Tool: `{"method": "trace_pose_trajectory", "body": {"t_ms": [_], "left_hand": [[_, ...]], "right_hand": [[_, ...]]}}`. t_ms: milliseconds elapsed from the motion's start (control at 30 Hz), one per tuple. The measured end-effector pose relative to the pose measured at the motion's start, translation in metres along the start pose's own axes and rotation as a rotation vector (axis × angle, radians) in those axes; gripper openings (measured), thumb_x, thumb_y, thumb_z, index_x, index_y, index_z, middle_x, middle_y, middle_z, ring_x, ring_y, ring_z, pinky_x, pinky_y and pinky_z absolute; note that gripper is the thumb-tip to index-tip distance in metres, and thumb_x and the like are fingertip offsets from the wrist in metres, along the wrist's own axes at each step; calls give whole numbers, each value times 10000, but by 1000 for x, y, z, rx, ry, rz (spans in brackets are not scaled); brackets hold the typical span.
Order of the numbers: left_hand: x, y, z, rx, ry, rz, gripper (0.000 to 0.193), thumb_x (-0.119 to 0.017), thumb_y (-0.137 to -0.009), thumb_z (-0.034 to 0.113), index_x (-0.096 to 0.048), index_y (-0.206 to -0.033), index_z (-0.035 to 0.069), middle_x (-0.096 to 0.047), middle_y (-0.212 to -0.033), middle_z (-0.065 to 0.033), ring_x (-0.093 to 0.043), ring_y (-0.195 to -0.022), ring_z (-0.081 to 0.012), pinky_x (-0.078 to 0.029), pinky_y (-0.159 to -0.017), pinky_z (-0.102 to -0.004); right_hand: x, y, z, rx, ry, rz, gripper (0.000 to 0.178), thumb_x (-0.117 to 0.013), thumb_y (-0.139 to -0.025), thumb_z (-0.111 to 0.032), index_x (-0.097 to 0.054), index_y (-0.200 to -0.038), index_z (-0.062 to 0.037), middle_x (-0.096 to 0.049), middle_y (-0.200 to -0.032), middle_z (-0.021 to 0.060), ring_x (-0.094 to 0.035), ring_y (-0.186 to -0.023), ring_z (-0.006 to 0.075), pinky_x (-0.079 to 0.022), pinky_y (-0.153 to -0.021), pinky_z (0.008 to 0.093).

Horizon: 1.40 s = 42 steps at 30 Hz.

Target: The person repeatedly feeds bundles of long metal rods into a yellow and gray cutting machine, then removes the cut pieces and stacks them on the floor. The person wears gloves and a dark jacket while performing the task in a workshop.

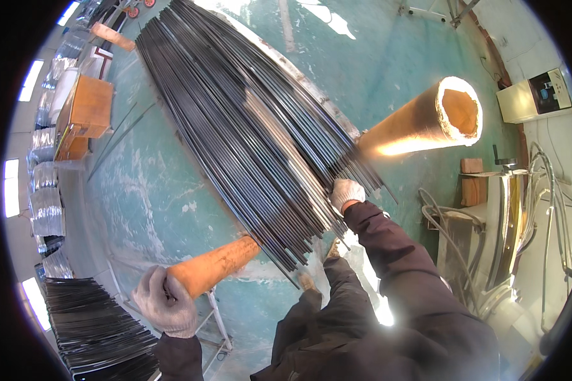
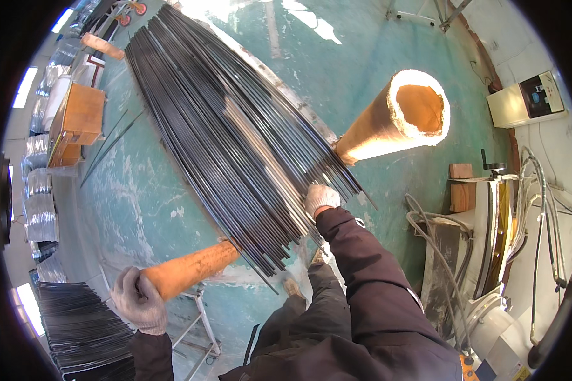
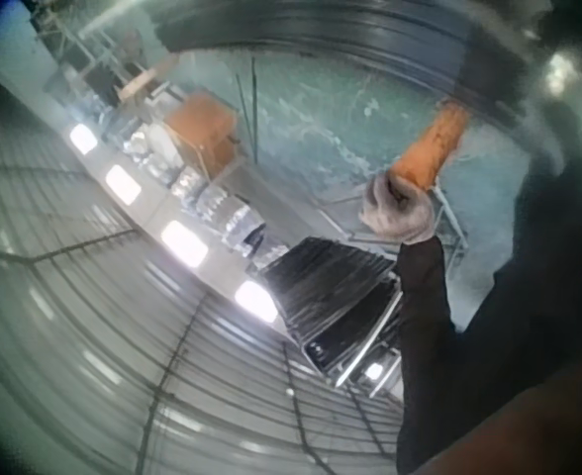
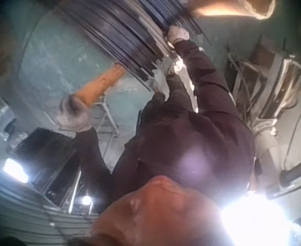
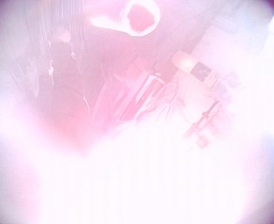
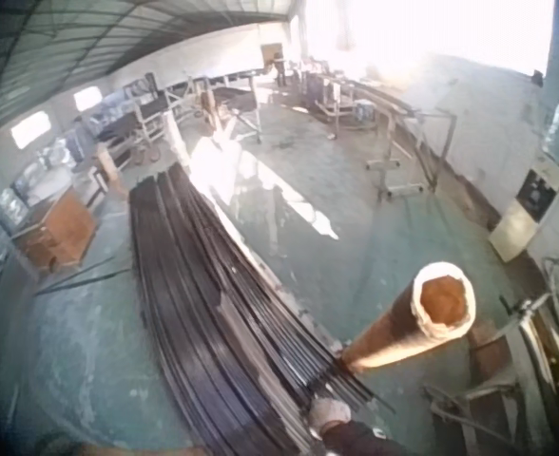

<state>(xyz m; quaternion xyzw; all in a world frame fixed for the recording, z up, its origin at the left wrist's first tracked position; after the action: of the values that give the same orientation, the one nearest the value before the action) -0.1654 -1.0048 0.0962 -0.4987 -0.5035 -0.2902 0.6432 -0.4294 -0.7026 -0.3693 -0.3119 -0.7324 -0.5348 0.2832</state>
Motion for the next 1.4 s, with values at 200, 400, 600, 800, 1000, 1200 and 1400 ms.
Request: {"method": "trace_pose_trajectory", "body": {"t_ms": [200,400,600,800,1000,1200,1400], "left_hand": [[3,1,0,22,-43,17,210,-749,-903,14,-752,-1108,61,-780,-1120,-135,-716,-978,-357,-498,-908,-474],[4,6,-1,6,-39,46,186,-756,-904,25,-745,-1083,75,-776,-1108,-118,-716,-966,-358,-506,-914,-484],[11,4,16,-140,-127,121,163,-720,-896,59,-717,-1059,58,-744,-1089,-149,-687,-988,-406,-522,-985,-545],[10,27,74,-104,-161,81,241,-745,-939,247,-692,-1104,79,-710,-1096,-125,-632,-1045,-428,-465,-1075,-647],[26,76,111,-112,30,193,268,-725,-971,301,-700,-1103,69,-686,-1320,-141,-489,-1398,-602,-242,-1239,-777],[-29,167,144,-329,1130,-9,531,-782,-932,-9,-582,-1424,-9,-666,-1335,-122,-634,-1282,-327,-524,-1088,-437],[-177,250,223,1115,2161,-1125,252,-637,-1136,286,-698,-1249,69,-705,-1035,-54,-666,-963,-241,-560,-939,-436]], "right_hand": [[-11,9,-9,87,-171,-82,462,-902,-921,-480,-841,-1123,-69,-830,-1105,194,-790,-1101,417,-624,-970,495],[-10,15,-5,108,-345,-62,594,-806,-1015,-526,-770,-1209,34,-787,-1065,299,-762,-1088,472,-599,-953,513],[-4,118,1,111,-403,-105,740,-726,-1024,-639,-793,-1215,73,-781,-1165,356,-751,-1147,529,-595,-964,551],[-25,355,110,-132,-412,-48,716,-783,-976,-631,-824,-1116,69,-792,-1040,341,-803,-1056,470,-624,-898,527],[-145,615,255,-539,-426,35,616,-828,-953,-618,-819,-1053,-10,-805,-952,257,-803,-927,415,-617,-846,498],[-169,803,268,-596,-174,264,405,-854,-893,-501,-792,-904,-101,-780,-815,186,-786,-799,402,-614,-758,519],[-98,856,184,-560,93,479,254,-822,-790,-373,-717,-764,-143,-720,-709,136,-735,-704,391,-546,-661,533]]}}
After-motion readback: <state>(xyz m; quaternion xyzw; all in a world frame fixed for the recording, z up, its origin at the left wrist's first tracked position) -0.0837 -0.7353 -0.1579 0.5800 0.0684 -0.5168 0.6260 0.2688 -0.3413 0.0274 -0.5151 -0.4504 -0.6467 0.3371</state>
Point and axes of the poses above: each hand's wrist, its own y-axis away from the middle knuckle, its own x-axis out of the back of the hand, z = x × y, the point moved 9 cm from there along -y, towards the middle knuckle
